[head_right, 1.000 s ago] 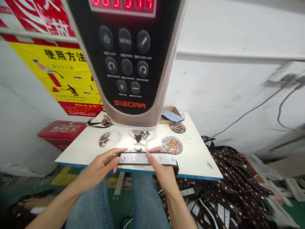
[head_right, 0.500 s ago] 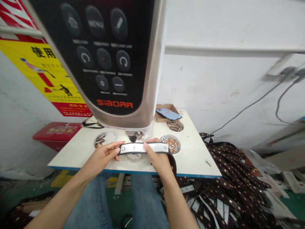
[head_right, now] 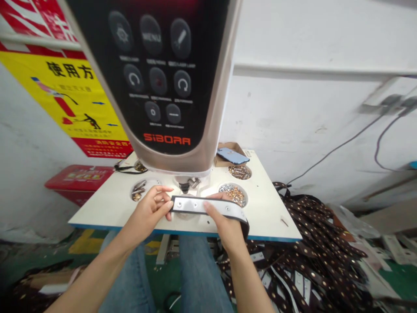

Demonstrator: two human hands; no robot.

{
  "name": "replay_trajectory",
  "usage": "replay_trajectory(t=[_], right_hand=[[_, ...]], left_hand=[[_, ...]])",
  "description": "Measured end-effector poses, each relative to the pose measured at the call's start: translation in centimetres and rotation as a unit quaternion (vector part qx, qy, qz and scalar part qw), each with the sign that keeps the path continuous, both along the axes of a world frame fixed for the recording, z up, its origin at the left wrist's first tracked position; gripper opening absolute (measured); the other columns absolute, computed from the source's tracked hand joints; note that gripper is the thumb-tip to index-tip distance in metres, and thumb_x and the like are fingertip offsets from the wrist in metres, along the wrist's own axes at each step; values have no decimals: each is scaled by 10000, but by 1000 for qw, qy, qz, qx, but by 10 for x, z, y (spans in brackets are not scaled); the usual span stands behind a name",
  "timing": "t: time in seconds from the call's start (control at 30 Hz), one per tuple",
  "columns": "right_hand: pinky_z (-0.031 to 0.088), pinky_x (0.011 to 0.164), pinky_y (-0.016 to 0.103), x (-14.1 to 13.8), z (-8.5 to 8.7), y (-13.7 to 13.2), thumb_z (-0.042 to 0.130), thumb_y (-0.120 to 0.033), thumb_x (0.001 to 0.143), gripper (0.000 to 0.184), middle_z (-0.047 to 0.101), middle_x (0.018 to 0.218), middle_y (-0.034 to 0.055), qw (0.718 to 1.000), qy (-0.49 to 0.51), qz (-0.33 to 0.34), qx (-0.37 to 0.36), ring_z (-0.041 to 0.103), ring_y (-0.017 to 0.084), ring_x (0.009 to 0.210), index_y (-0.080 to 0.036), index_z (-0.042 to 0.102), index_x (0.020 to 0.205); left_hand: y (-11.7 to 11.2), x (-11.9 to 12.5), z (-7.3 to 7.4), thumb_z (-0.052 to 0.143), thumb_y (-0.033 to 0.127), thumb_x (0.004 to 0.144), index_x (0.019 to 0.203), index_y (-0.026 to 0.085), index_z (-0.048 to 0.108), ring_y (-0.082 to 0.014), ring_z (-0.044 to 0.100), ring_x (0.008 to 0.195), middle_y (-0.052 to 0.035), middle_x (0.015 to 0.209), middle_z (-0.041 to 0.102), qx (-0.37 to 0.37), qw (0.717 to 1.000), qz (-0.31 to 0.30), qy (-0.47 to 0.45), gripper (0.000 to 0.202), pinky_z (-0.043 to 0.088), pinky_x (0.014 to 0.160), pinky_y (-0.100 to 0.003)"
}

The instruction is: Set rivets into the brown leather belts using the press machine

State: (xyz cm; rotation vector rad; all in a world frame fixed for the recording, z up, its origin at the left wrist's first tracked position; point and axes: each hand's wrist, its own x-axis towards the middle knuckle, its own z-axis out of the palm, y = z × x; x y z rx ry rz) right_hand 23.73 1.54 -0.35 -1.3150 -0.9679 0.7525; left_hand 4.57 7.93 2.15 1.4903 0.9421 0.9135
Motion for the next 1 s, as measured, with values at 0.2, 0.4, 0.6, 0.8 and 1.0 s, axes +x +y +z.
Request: replay_trajectory(t=[0.2, 0.4, 0.6, 0.8, 1.0], right_hand=[[434, 706, 330, 13, -3, 18, 724, -329, 685, 138, 624, 727, -6, 1000, 9, 5, -10, 566, 202, 731, -232, 651, 751], [423, 712, 335, 16, -3, 14, 718, -328, 681, 134, 612, 737, -5, 1000, -2, -4, -20, 552, 208, 749, -240, 642, 747], [421, 688, 327, 15, -1, 19, 714, -340, 691, 144, 596, 718, -8, 999, -4, 17, -39, 539, 196, 712, -231, 631, 735], [410, 646, 299, 0, 23, -8, 753, -370, 673, 208, 556, 689, -17, 992, 119, 34, 10, 502, 170, 667, -229, 611, 729], [368, 488, 273, -60, 63, -72, 724, -474, 725, 246, 586, 630, 7, 962, 19, 234, -141, 480, 169, 531, -244, 636, 720]], left_hand=[[14, 12, -3, 579, 316, 734, 931, 185, 419, -86, 553, 488, 73, 696, 492, -27, 999, -23, -13, 286, 446, 538, -231], [12, 13, -6, 605, 329, 729, 829, 204, 368, -66, 500, 491, 68, 699, 485, -37, 999, -23, -20, 286, 399, 499, -204], [13, 17, -8, 594, 314, 744, 806, 203, 365, -55, 478, 494, 62, 724, 478, -28, 999, -21, -18, 262, 382, 489, -192], [4, -6, 8, 614, 292, 797, 878, 208, 423, -69, 496, 529, 55, 750, 495, -14, 997, -57, -45, 224, 422, 536, -192], [-71, -86, 59, 640, 457, 821, 1047, 192, 718, -281, 636, 966, -113, 1050, 685, 2, 967, -247, 59, 357, 506, 878, -344]])
